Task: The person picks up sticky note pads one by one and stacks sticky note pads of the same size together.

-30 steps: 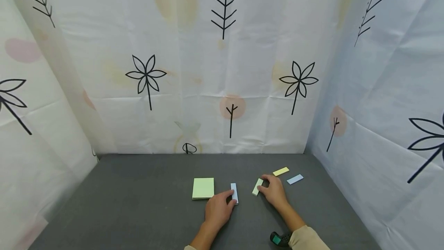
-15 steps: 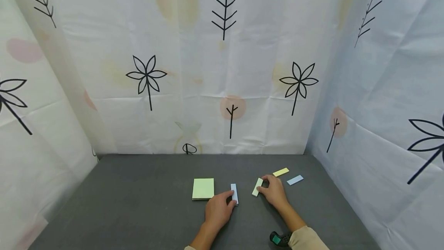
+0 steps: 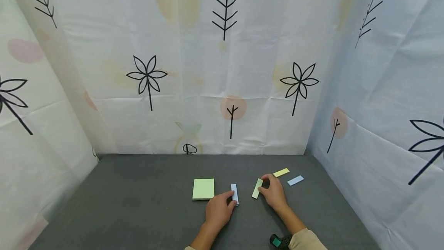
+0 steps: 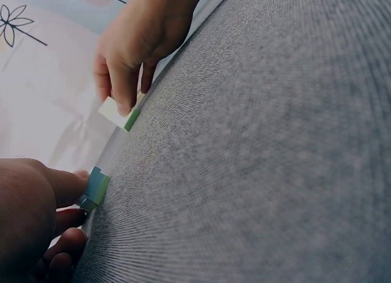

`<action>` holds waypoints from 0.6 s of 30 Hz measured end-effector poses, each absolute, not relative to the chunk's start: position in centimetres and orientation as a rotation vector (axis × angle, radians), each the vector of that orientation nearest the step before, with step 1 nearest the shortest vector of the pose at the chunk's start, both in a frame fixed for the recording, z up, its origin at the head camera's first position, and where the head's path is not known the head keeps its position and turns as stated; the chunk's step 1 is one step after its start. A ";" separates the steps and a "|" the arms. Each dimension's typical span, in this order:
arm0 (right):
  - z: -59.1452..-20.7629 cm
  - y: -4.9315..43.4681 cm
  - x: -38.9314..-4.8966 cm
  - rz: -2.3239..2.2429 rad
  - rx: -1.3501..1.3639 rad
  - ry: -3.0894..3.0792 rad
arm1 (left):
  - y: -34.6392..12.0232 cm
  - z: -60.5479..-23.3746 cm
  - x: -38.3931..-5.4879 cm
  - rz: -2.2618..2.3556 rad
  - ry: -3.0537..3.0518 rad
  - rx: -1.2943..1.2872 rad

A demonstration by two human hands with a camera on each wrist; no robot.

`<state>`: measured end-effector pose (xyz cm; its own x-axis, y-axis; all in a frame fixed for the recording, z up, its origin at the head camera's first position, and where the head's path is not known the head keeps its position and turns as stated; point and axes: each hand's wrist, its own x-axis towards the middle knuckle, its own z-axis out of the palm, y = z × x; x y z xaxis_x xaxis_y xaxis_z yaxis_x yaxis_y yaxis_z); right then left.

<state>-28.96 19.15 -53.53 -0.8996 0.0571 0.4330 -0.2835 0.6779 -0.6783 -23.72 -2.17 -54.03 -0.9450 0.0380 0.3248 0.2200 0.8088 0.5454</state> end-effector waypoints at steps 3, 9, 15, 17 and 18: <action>-53.4 19.1 -29.0 1.142 0.162 -2.463 | -2.2 -54.1 -23.7 -0.870 -2.692 -0.199; -53.2 18.9 -29.5 1.305 0.175 -2.398 | -2.2 -54.1 -23.7 -0.872 -2.687 -0.208; -52.2 18.4 -29.8 1.538 0.210 -2.343 | -2.1 -54.2 -23.7 -0.862 -2.655 -0.209; -51.9 18.2 -29.8 1.631 0.207 -2.323 | -2.1 -54.1 -23.8 -0.861 -2.668 -0.203; -51.6 18.1 -29.7 1.678 0.197 -2.311 | -2.1 -54.0 -23.8 -0.866 -2.675 -0.197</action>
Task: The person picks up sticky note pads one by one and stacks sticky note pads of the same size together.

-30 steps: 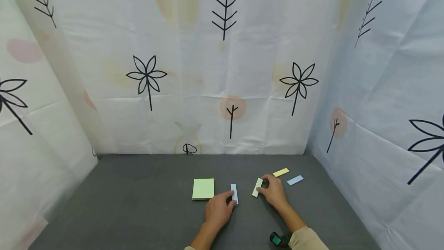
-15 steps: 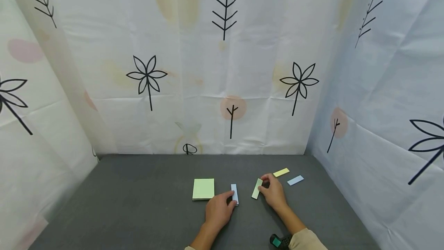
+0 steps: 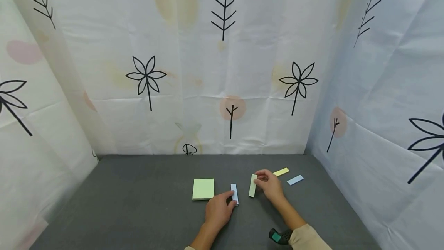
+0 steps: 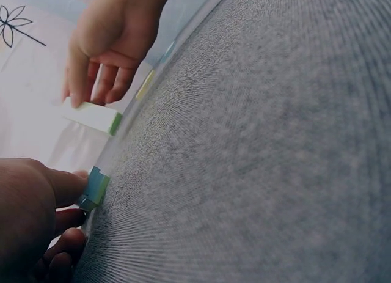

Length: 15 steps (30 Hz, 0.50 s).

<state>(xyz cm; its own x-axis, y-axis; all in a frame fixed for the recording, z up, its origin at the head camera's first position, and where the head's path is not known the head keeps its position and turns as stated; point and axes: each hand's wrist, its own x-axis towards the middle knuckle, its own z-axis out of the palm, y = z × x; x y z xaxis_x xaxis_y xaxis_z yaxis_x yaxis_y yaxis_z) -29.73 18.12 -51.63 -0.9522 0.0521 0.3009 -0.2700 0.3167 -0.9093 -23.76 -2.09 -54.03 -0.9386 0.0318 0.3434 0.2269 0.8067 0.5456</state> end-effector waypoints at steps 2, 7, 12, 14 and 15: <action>-51.3 17.8 -29.7 1.756 0.189 -2.289 | -2.1 -54.0 -23.8 -0.868 -2.683 -0.188; -50.9 17.0 -29.9 1.901 0.148 -2.238 | -2.0 -54.0 -23.7 -0.870 -2.683 -0.185; -51.0 16.1 -30.1 2.001 0.132 -2.187 | -2.0 -53.9 -23.7 -0.866 -2.673 -0.195; -51.1 15.7 -30.2 2.042 0.125 -2.175 | -2.1 -53.9 -23.7 -0.867 -2.666 -0.203; -51.2 15.5 -30.2 2.074 0.113 -2.168 | -2.1 -53.9 -23.7 -0.867 -2.664 -0.204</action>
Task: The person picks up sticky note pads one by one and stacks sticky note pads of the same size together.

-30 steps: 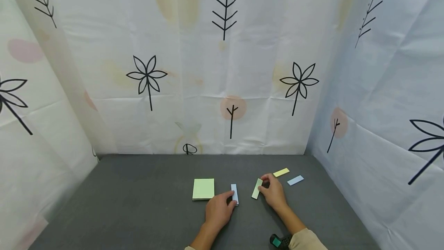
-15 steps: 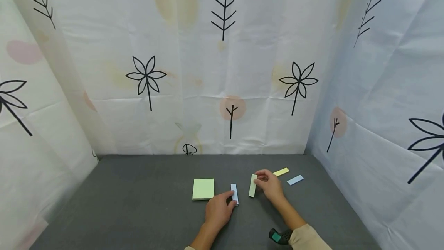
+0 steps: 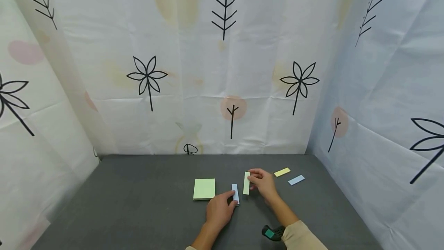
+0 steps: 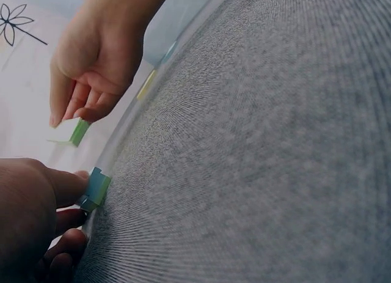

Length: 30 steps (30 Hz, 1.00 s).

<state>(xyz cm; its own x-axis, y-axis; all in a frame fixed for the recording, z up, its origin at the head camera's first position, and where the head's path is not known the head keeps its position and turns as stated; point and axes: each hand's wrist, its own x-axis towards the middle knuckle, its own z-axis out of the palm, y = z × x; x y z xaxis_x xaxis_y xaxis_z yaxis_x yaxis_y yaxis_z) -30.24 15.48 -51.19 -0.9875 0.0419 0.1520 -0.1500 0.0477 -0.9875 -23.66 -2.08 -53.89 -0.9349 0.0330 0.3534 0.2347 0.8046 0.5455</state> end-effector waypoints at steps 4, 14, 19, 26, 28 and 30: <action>-51.5 14.7 -30.4 2.138 0.084 -2.185 | -2.1 -53.8 -23.6 -0.863 -2.666 -0.203; -52.4 13.2 -29.9 2.130 0.093 -2.296 | -2.0 -53.8 -23.5 -0.856 -2.657 -0.229; -52.5 12.7 -30.0 2.050 0.153 -2.345 | -2.1 -53.9 -23.4 -0.857 -2.657 -0.215; -52.8 12.4 -30.3 1.884 0.178 -2.421 | -2.1 -53.9 -23.4 -0.872 -2.671 -0.196; -52.9 12.4 -30.3 1.845 0.177 -2.437 | -2.1 -54.0 -23.5 -0.876 -2.668 -0.195; -53.0 12.4 -30.4 1.810 0.189 -2.450 | -2.1 -54.1 -23.5 -0.886 -2.663 -0.195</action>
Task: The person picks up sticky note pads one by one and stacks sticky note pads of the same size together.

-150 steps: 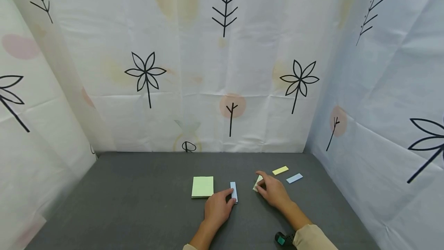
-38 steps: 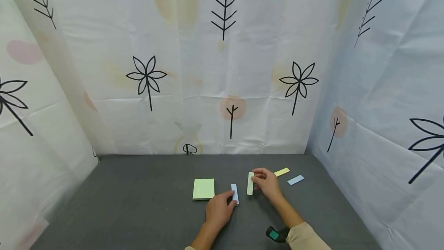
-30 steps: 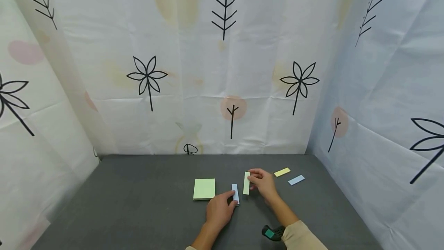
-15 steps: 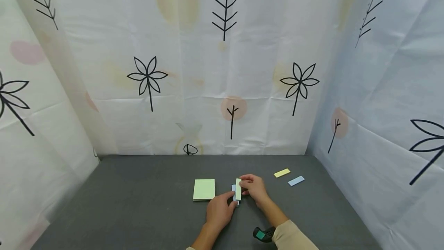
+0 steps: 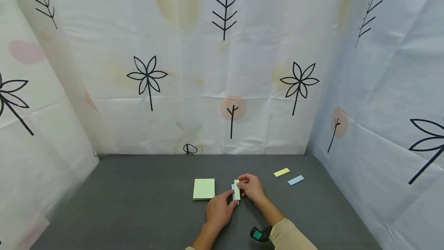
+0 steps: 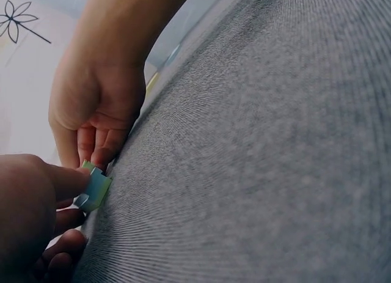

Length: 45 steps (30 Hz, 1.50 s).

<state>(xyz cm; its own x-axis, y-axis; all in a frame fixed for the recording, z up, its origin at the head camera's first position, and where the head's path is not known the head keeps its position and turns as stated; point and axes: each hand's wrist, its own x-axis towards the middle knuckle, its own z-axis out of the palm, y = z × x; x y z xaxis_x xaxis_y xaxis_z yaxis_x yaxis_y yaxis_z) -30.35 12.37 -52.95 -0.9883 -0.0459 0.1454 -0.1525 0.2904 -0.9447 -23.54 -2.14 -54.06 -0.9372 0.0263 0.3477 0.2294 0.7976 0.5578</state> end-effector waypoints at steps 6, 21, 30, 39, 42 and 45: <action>-53.1 12.3 -30.4 1.765 0.218 -2.471 | -2.3 -54.4 -23.6 -0.911 -2.644 -0.204; -52.8 12.1 -30.5 1.590 0.288 -2.599 | -2.4 -54.3 -23.5 -0.903 -2.624 -0.226; -52.7 12.2 -30.3 1.568 0.284 -2.634 | -2.5 -54.3 -23.5 -0.881 -2.634 -0.256; -52.8 12.3 -30.3 1.574 0.297 -2.631 | -2.5 -54.4 -23.7 -0.875 -2.681 -0.262; -52.9 12.3 -30.3 1.580 0.304 -2.631 | -2.5 -54.5 -23.7 -0.875 -2.673 -0.265; -52.8 12.4 -30.3 1.576 0.330 -2.626 | -2.5 -54.5 -23.7 -0.869 -2.660 -0.268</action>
<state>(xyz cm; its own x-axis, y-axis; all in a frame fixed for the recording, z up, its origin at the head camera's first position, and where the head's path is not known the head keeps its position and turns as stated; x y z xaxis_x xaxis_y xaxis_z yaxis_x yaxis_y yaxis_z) -30.30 12.41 -52.84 -0.9752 -0.1514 0.1615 -0.2137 0.4543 -0.8649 -23.70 -2.51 -54.53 -0.9281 0.0752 0.3646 0.2759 0.7965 0.5381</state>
